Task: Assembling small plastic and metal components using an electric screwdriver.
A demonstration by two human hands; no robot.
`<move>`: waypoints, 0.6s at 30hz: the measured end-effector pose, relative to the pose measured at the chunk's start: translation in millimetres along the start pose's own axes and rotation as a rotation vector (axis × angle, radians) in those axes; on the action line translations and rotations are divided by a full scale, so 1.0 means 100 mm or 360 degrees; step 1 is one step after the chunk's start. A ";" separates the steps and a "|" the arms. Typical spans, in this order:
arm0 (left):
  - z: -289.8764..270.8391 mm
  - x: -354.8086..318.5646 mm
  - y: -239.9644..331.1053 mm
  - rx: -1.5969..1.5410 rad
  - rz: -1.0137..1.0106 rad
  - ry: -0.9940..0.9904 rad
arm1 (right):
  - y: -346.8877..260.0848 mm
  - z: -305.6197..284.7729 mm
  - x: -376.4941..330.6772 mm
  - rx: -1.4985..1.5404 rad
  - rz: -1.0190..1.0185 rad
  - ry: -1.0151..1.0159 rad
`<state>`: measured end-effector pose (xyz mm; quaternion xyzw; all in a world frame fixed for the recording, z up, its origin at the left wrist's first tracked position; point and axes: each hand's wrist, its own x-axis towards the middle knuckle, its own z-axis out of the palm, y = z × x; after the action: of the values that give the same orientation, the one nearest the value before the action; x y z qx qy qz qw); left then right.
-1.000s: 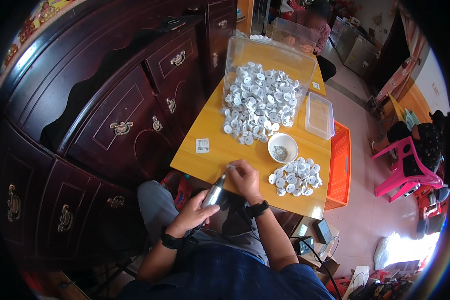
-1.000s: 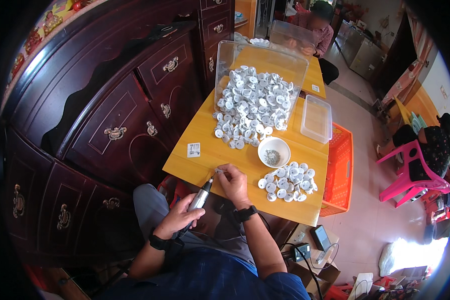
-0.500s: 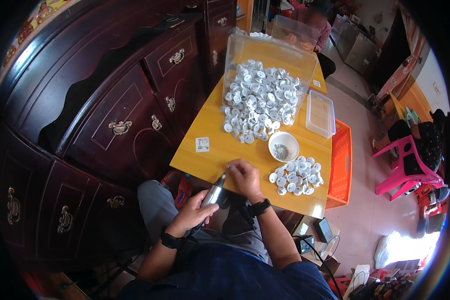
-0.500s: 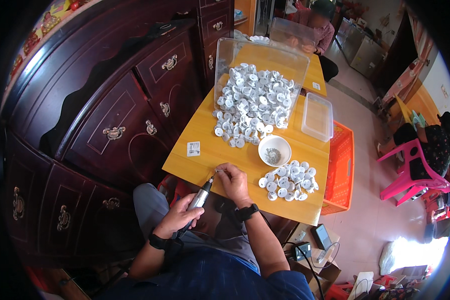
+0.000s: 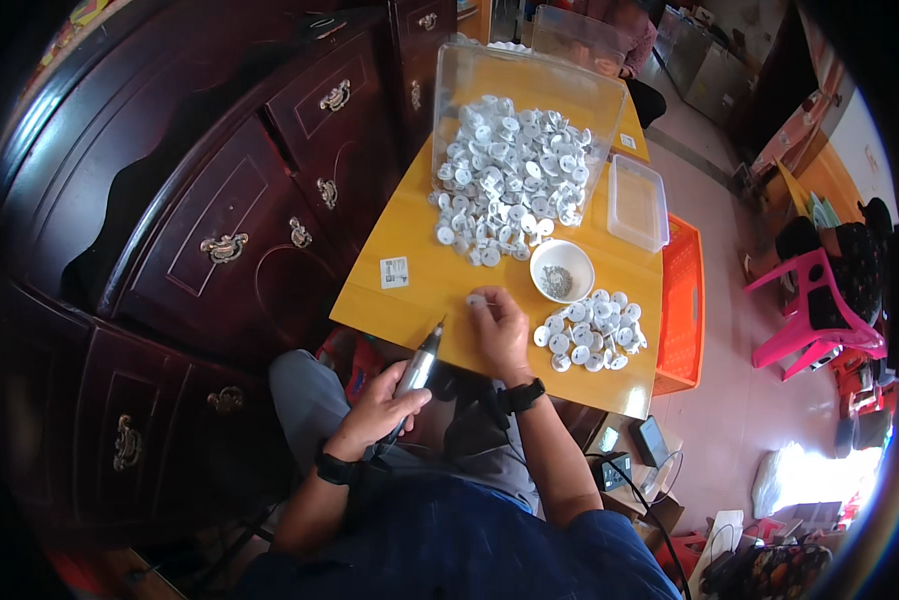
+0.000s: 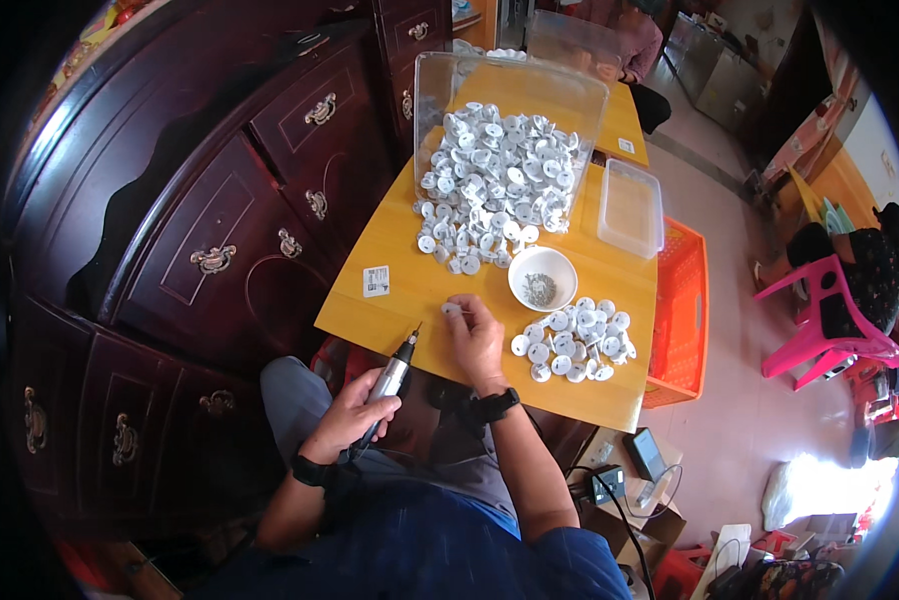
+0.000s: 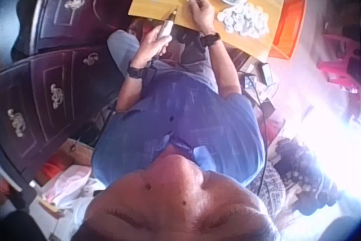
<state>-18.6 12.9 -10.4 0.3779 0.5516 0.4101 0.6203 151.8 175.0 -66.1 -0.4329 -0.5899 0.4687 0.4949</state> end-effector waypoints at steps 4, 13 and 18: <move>-0.06 -0.04 -0.09 0.0007 0.0003 -0.0015 | -0.06 -0.30 0.03 -0.0158 -0.0150 0.0109; -0.12 -0.19 -0.01 0.0010 0.0074 -0.0044 | -0.78 -0.80 0.43 -0.0912 -0.0643 0.0164; -0.17 -0.26 -0.03 -0.0065 0.0080 0.0016 | -0.63 -0.98 0.69 -0.1045 -0.0524 0.0110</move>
<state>-36.4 -12.1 -4.9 0.3768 0.5365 0.4387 0.6146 236.4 242.8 15.1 -0.4835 -0.7537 0.1536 0.4179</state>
